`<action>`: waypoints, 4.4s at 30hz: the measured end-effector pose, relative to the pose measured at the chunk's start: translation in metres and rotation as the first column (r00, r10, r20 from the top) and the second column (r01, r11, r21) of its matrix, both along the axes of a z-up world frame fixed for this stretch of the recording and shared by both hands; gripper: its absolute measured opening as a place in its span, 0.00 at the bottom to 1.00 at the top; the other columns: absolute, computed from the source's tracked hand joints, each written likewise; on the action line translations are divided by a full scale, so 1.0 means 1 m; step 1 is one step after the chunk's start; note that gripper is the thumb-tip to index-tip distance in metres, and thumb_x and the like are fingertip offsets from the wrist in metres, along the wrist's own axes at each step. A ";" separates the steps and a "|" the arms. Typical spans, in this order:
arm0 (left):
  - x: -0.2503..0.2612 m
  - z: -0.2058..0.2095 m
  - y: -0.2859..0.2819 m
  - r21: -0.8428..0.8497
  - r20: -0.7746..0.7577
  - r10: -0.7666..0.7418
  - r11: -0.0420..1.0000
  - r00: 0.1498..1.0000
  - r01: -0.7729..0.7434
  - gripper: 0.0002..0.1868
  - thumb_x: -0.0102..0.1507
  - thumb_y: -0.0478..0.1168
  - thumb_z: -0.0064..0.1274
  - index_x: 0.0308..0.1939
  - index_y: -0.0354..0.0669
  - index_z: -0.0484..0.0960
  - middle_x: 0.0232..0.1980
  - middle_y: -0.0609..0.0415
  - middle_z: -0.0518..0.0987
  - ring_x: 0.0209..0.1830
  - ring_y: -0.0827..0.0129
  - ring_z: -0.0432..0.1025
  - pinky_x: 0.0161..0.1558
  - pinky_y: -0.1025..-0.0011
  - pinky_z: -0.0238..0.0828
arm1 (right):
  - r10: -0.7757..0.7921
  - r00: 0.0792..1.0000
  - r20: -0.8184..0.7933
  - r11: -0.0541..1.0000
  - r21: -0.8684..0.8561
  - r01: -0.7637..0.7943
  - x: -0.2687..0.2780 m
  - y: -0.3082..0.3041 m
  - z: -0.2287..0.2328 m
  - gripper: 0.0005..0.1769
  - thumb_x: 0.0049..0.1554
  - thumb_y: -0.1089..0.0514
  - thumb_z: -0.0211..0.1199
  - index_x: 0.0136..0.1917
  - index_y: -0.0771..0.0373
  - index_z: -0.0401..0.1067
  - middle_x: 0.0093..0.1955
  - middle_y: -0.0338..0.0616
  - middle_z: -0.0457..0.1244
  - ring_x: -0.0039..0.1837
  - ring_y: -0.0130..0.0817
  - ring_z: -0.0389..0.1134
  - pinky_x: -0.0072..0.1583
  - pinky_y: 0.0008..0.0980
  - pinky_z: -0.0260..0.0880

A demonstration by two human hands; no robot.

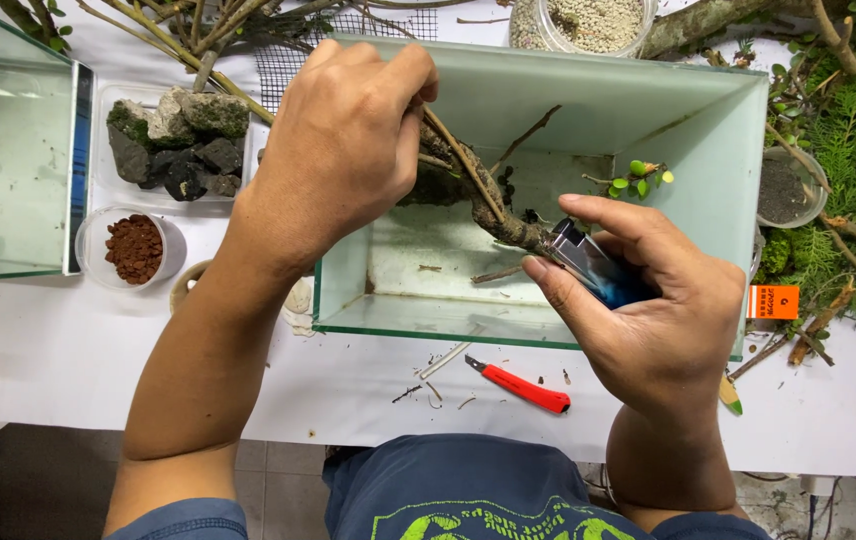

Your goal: Decorating a glass terrarium by gluing plants onto a piece of driftwood and using a lighter.

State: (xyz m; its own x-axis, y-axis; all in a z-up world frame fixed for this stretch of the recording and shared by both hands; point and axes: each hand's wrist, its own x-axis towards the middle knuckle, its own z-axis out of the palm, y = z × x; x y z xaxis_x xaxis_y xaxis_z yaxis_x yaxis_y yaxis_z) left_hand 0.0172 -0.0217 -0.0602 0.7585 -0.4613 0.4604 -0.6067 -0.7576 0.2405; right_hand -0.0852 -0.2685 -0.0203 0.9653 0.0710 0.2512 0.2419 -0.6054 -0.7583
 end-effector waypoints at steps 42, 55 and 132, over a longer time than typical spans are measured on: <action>0.064 -0.053 0.052 -0.613 -0.726 -0.185 0.609 0.662 -0.502 0.30 0.67 0.61 0.36 0.61 0.49 0.79 0.70 0.54 0.77 0.75 0.62 0.65 0.74 0.46 0.48 | 0.419 0.754 0.505 0.832 0.119 -0.542 -0.069 -0.043 -0.005 0.29 0.48 0.52 0.79 0.57 0.46 0.63 0.39 0.41 0.67 0.36 0.29 0.71 0.40 0.29 0.74; 0.095 -0.084 0.054 -0.271 -0.429 -0.030 0.958 0.903 -0.097 0.11 0.65 0.32 0.43 0.51 0.46 0.69 0.41 0.47 0.68 0.39 0.61 0.62 0.42 0.62 0.57 | 0.277 0.957 0.084 0.927 -0.286 -0.243 -0.094 -0.071 -0.137 0.19 0.53 0.55 0.73 0.53 0.69 0.78 0.48 0.49 0.73 0.42 0.37 0.73 0.45 0.33 0.76; 0.175 -0.162 0.024 -0.162 -0.346 0.453 0.834 0.822 -0.527 0.06 0.66 0.48 0.57 0.36 0.60 0.87 0.38 0.61 0.84 0.44 0.60 0.74 0.38 0.56 0.71 | -0.396 0.326 -0.859 0.887 -0.266 0.378 -0.141 -0.218 -0.098 0.22 0.61 0.59 0.63 0.69 0.58 0.78 0.40 0.61 0.70 0.25 0.37 0.46 0.28 0.33 0.43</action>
